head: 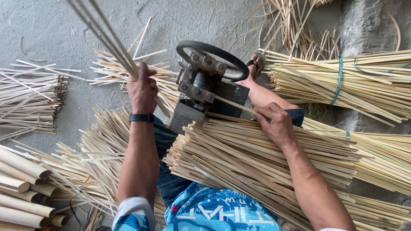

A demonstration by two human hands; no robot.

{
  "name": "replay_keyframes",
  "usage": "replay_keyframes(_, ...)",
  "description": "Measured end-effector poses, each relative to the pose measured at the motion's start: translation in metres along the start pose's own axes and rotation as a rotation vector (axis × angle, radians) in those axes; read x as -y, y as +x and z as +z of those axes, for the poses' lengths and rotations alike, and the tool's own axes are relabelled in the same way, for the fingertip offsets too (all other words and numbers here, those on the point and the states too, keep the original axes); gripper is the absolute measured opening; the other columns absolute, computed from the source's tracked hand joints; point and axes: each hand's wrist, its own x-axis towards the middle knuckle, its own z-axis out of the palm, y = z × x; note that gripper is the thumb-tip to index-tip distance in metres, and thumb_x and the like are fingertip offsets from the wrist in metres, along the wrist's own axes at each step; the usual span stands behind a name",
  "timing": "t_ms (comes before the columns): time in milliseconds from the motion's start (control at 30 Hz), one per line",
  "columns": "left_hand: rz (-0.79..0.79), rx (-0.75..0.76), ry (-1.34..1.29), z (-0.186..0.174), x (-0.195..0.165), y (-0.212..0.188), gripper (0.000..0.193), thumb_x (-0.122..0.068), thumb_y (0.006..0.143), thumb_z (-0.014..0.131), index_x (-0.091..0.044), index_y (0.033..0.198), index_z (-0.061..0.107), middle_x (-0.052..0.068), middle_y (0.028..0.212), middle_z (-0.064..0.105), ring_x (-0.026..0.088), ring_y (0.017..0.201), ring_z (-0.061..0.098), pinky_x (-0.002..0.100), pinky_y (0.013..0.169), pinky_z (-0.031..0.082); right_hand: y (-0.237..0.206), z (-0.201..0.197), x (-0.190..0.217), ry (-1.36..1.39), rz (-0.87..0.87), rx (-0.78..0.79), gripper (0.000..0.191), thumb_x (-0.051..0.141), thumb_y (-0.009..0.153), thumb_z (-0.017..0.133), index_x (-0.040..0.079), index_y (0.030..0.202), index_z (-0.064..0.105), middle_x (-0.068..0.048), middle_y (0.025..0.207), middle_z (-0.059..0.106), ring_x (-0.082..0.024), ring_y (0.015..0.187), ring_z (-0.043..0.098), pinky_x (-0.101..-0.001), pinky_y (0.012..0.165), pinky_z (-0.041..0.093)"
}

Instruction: The person unties a bundle of bamboo strips and feeds them one by one through a manual splitting machine. The strips are separated into thinner pieces and collected in a pile on the floor.

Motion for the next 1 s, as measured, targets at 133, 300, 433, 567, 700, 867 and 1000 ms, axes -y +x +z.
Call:
replay_keyframes(133,-0.054,0.093,-0.026,0.007,0.009,-0.004,0.040,-0.035,0.093,0.076,-0.003,0.116,0.067,0.014,0.097,0.078,0.004,0.053,0.053,0.017,0.044,0.045,0.002,-0.014,-0.008,-0.124,0.132,0.189,0.032,0.030,0.083,0.084,0.006,0.103,0.079,-0.011,0.093,0.076,-0.022,0.076,0.073,-0.0339,0.068,0.060)
replay_keyframes(300,-0.070,0.167,-0.040,0.014,0.014,-0.006,0.038,-0.032,0.106,0.072,0.005,0.110,0.069,0.015,0.094,0.074,0.005,0.056,0.050,0.018,0.045,0.041,-0.008,-0.031,-0.024,-0.093,0.331,0.299,0.025,0.031,0.083,0.083,0.011,0.098,0.083,-0.008,0.093,0.078,-0.021,0.077,0.074,-0.0361,0.073,0.059)
replay_keyframes(433,-0.079,0.144,-0.102,0.020,0.011,-0.005,0.028,-0.032,0.101,0.069,-0.005,0.107,0.065,0.013,0.093,0.076,0.006,0.057,0.055,0.019,0.044,0.044,-0.013,-0.030,-0.030,0.005,0.377,0.380,0.019,0.024,0.083,0.082,0.009,0.094,0.083,-0.007,0.091,0.079,-0.020,0.079,0.074,-0.0346,0.073,0.060)
replay_keyframes(567,-0.058,0.112,-0.105,0.018,0.004,0.001,0.028,-0.033,0.102,0.066,-0.006,0.108,0.065,0.011,0.090,0.076,0.007,0.059,0.056,0.019,0.044,0.043,-0.020,-0.037,-0.028,0.054,0.123,0.224,0.013,0.020,0.086,0.080,0.009,0.092,0.080,-0.006,0.090,0.079,-0.016,0.080,0.075,-0.0306,0.073,0.061)
replay_keyframes(700,-0.032,0.008,-0.069,0.004,-0.006,0.009,0.032,-0.038,0.105,0.063,-0.006,0.110,0.064,0.009,0.088,0.074,0.010,0.066,0.062,0.022,0.051,0.052,-0.023,-0.051,-0.025,0.138,0.170,0.085,0.011,0.017,0.088,0.080,0.010,0.096,0.081,-0.006,0.092,0.079,-0.017,0.084,0.075,-0.0319,0.076,0.061)
replay_keyframes(867,0.019,0.046,-0.253,-0.004,-0.008,0.010,0.038,-0.043,0.098,0.067,-0.007,0.110,0.062,0.003,0.075,0.062,0.012,0.063,0.063,0.025,0.051,0.055,-0.014,-0.039,-0.016,0.055,-0.004,-0.079,0.015,0.018,0.084,0.085,0.010,0.096,0.080,-0.006,0.094,0.078,-0.020,0.092,0.074,-0.0352,0.086,0.060)
replay_keyframes(1000,-0.001,-0.010,-0.038,0.004,-0.003,0.004,0.038,-0.042,0.098,0.073,-0.008,0.103,0.057,0.004,0.081,0.070,0.007,0.058,0.056,0.020,0.043,0.045,-0.006,-0.017,-0.005,-0.010,-0.075,-0.086,0.017,0.019,0.084,0.085,0.009,0.097,0.080,-0.006,0.092,0.078,-0.021,0.090,0.073,-0.0377,0.087,0.057)
